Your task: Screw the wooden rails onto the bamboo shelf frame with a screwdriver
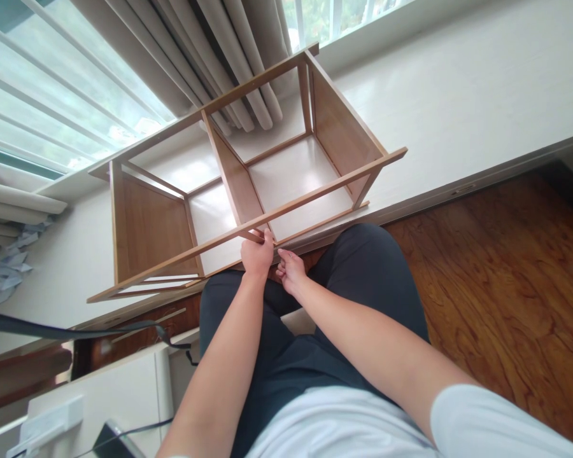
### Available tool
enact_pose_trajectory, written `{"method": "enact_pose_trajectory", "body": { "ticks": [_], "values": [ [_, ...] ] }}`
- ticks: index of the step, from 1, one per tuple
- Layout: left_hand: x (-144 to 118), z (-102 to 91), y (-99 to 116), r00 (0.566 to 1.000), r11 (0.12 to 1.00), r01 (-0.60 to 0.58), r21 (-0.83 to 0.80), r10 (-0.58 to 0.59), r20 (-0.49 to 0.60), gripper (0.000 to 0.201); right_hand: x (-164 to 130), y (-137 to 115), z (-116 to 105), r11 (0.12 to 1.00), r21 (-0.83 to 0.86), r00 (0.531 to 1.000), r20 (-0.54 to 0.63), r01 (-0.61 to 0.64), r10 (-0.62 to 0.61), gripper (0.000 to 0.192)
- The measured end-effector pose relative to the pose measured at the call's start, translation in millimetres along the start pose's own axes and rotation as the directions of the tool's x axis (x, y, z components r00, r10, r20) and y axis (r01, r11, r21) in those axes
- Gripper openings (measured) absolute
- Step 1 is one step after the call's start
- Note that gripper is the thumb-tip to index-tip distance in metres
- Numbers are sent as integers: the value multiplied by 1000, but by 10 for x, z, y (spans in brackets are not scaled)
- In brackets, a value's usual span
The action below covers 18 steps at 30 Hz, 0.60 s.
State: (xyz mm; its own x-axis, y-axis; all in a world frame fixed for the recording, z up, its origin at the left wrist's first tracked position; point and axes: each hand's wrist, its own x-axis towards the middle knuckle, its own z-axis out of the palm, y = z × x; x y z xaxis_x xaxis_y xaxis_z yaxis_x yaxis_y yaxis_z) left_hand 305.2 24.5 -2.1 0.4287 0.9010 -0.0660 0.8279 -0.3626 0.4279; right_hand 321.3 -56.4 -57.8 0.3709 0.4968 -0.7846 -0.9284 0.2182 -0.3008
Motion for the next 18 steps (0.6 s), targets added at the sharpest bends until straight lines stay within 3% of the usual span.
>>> {"method": "enact_pose_trajectory", "body": {
  "ticks": [7, 18],
  "values": [
    [7, 29, -35, 999, 1000, -24, -13, 24, -23, 35, 22, 6, -2, 997, 80, 1000, 4, -20, 19, 26],
    [-10, 10, -17, 999, 999, -27, -27, 27, -22, 35, 75, 29, -11, 997, 69, 999, -1, -42, 42, 28]
  ]
}}
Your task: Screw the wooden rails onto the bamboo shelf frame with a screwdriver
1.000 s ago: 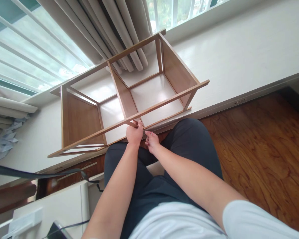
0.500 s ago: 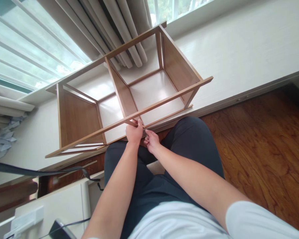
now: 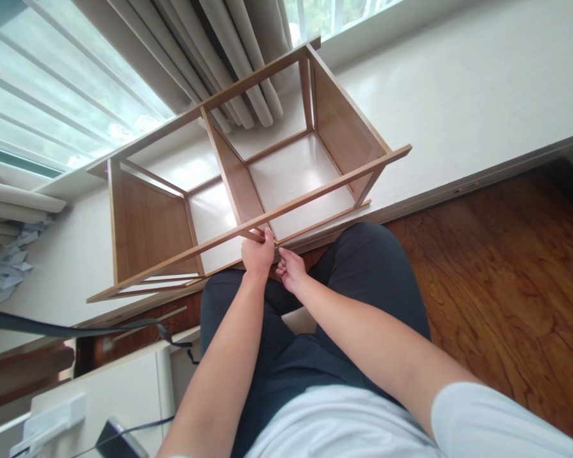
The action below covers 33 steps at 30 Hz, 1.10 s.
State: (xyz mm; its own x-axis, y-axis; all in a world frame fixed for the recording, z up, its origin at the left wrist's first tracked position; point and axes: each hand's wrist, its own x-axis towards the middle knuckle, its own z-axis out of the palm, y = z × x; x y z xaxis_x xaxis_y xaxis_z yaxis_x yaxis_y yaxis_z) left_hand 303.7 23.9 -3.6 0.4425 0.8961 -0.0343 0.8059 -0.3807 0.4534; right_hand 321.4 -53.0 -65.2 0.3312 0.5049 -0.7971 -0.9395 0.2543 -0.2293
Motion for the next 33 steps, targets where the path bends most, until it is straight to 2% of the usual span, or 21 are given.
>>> {"method": "enact_pose_trajectory", "body": {
  "ticks": [9, 21, 33],
  "values": [
    [-2, -23, 31, 999, 999, 39, 20, -39, 5, 34, 18, 8, 58, 1000, -1, 1000, 10, -25, 25, 29],
    [-6, -27, 45, 999, 998, 43, 41, -44, 13, 34, 95, 18, 32, 995, -101, 1000, 1, 26, -26, 33],
    [-3, -78, 42, 998, 996, 42, 77, -46, 46, 34, 113, -20, 3, 979, -194, 999, 15, 54, -52, 22]
  ]
}}
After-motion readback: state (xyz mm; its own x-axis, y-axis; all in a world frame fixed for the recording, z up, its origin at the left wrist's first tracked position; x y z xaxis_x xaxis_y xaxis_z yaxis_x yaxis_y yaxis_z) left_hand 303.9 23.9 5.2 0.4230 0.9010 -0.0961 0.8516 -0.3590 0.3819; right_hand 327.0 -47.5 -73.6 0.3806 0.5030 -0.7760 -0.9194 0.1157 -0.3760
